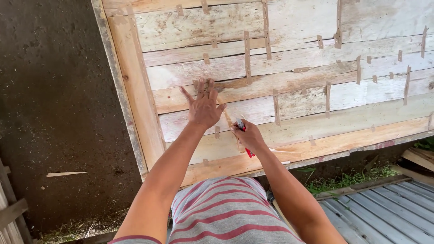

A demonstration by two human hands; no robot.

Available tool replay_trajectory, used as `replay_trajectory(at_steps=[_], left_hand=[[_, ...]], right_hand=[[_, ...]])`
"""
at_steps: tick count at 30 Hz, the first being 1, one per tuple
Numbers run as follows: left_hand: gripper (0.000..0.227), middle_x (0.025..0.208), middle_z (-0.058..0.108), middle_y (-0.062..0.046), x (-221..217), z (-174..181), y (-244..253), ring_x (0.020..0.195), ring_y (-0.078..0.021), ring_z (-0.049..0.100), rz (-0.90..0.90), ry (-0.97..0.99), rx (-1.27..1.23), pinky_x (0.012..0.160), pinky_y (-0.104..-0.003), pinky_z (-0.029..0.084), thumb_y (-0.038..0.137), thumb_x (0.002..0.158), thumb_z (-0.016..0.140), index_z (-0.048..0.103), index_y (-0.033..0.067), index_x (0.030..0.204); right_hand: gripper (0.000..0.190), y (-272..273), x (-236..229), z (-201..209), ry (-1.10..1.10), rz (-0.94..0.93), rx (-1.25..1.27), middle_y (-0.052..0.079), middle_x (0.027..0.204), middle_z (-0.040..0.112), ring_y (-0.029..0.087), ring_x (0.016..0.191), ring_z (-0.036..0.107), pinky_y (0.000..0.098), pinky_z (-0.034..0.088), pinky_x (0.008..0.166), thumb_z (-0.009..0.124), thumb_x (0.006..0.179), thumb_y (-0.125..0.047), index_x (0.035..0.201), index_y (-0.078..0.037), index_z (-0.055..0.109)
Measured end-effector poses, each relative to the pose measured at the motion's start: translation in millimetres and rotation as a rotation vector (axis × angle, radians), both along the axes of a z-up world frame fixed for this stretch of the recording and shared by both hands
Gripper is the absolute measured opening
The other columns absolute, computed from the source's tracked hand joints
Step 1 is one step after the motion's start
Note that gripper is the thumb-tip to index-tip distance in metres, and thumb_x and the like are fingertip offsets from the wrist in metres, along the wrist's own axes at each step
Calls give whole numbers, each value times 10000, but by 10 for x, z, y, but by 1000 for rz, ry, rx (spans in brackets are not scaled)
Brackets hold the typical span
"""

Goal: Applying strips of adhesive tape to joints or gaps on a large wooden panel and cutting them to size with a utility knife.

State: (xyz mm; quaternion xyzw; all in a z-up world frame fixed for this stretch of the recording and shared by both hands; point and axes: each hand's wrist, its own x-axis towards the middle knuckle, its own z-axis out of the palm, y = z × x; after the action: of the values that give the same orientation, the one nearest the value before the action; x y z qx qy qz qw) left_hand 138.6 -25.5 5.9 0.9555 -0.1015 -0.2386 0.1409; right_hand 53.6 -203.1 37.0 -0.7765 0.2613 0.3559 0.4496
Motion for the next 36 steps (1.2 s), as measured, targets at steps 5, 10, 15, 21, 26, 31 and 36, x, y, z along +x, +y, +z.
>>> replay_trajectory(at_steps=[5, 10, 15, 21, 26, 31, 36], left_hand=[[607, 1695, 296, -42, 55, 198, 42, 1583, -314, 184, -22, 22, 1, 1124, -843, -101, 608, 958, 528, 506, 178, 1386], [617, 1676, 343, -73, 16, 361, 179, 1585, -320, 173, -28, -21, -5, 1140, -828, -80, 571, 953, 572, 485, 147, 1392], [675, 1672, 356, -37, 35, 403, 149, 1586, -300, 168, -2, 9, 34, 1115, -848, -102, 586, 961, 553, 462, 150, 1469], [743, 1684, 327, 0, 109, 323, -70, 1596, -284, 126, -82, -32, 32, 1131, -855, -91, 612, 954, 526, 403, 149, 1522], [751, 1672, 349, -12, 189, 277, -152, 1592, -268, 150, -107, -8, 52, 1145, -845, -77, 656, 920, 551, 443, 163, 1476], [816, 1679, 324, 14, 301, 477, -301, 1599, -264, 92, -217, -12, 93, 1150, -844, -79, 685, 920, 514, 398, 166, 1540], [890, 1697, 278, 14, 394, 519, -420, 1594, -234, 139, -221, 164, 118, 1178, -810, -87, 734, 911, 454, 312, 170, 1585]], right_hand=[[195, 30, 29, 54, 27, -1, 18, 105, 748, 615, 183, 622, 643, 302, 585, 663, 678, 961, -251, 1094, -109, 695], [166, -26, 48, -117, -16, -62, 81, 107, 748, 602, 157, 644, 638, 264, 596, 635, 696, 964, -223, 1065, -92, 689], [166, 16, 101, 45, 8, -38, 63, 111, 760, 610, 157, 638, 642, 262, 611, 638, 706, 962, -211, 1081, -94, 695], [183, -28, 84, -9, -29, -127, 122, 106, 706, 605, 159, 605, 641, 257, 596, 555, 739, 924, -206, 1010, -50, 698], [184, -68, 75, -90, -22, -162, 126, 113, 689, 609, 171, 590, 645, 265, 599, 546, 738, 919, -197, 1010, -43, 696], [180, -69, 110, -20, -42, -203, 176, 110, 672, 608, 160, 564, 639, 257, 576, 504, 754, 903, -194, 976, -39, 698], [168, -205, 65, -243, -29, -304, 286, 119, 624, 584, 174, 519, 620, 283, 558, 478, 768, 905, -171, 957, -29, 695]])
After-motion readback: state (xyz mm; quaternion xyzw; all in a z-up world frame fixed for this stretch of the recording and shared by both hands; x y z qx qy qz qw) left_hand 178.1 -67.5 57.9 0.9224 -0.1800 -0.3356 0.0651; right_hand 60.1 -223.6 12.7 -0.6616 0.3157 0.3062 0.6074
